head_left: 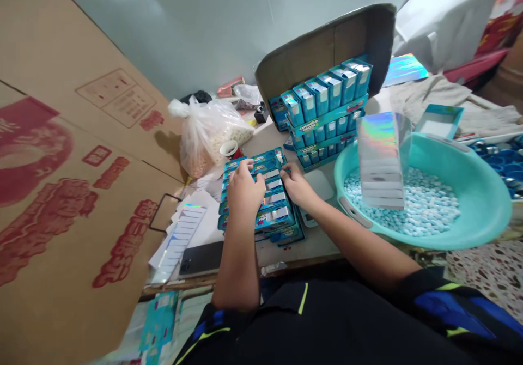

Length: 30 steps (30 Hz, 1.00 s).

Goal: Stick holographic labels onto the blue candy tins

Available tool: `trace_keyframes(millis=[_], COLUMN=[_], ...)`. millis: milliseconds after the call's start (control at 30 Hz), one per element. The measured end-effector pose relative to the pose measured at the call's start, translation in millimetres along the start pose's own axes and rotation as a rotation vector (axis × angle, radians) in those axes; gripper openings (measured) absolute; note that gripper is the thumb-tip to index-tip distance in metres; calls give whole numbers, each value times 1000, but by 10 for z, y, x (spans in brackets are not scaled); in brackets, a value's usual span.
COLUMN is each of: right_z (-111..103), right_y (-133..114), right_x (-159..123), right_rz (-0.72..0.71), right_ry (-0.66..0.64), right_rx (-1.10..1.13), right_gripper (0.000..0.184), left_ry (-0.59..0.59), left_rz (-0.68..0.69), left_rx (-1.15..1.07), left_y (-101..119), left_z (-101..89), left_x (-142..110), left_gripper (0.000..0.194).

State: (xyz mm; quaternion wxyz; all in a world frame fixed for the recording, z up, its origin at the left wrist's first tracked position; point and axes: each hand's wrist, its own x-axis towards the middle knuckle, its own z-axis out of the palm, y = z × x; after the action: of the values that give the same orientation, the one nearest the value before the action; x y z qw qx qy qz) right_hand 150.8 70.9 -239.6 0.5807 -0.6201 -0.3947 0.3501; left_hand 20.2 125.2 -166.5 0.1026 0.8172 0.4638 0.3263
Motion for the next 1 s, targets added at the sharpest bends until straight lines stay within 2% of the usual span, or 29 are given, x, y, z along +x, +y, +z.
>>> trace_keyframes(millis=[100, 133, 200, 267, 333, 400, 433, 500, 533, 567, 633, 733, 800, 900, 1000], right_z=[-53, -101, -261, -518, -862, -1247, -1434, -1751, -1868, -1953, -2036, -2038, -2033, -2057, -2071], right_y=[30, 0, -120, -267, -356, -327, -269, -104, -18, 60, 170, 223, 219, 206, 183], right_x=[-184, -277, -497, -725, -921, -1063, -1110, -1159, -1164, -1161, -1141, -1113, -1110, -1128, -1155], right_rz=[28, -15, -206, -430, -525, -445, -351, -106, 11, 104, 193, 189, 159, 44, -120], right_ry=[-54, -54, -9, 99, 258, 425, 493, 582, 593, 580, 494, 393, 392, 458, 545], right_rx=[-43, -63, -116, -195, -320, -522, -642, -851, -925, -975, -1015, -1007, -985, -911, -840], right_gripper=[28, 34, 38, 37, 35, 36, 40, 56, 65, 69, 64, 40, 32, 26, 28], left_ry=[-26, -32, -4, 107, 274, 373, 360, 74, -50, -136, -202, -240, -244, -234, -258], left_rz=[-13, -17, -6, 100, 292, 446, 521, 809, 901, 946, 936, 929, 929, 872, 828], left_rx=[26, 26, -13, -92, -194, -336, -474, -613, -613, -599, -572, -543, -506, -443, -395], left_y=[-41, -48, -21, 93, 300, 569, 709, 974, 1088, 1187, 1334, 1460, 1513, 1570, 1600], left_z=[12, 1, -53, -144, -229, -239, -194, 12, 167, 344, 718, 1178, 1364, 1488, 1514], left_x=[48, 68, 90, 50, -97, -345, -486, -733, -815, -862, -856, -716, -629, -580, -588], left_gripper=[41, 41, 36, 29, 25, 23, 25, 29, 29, 29, 26, 25, 27, 38, 51])
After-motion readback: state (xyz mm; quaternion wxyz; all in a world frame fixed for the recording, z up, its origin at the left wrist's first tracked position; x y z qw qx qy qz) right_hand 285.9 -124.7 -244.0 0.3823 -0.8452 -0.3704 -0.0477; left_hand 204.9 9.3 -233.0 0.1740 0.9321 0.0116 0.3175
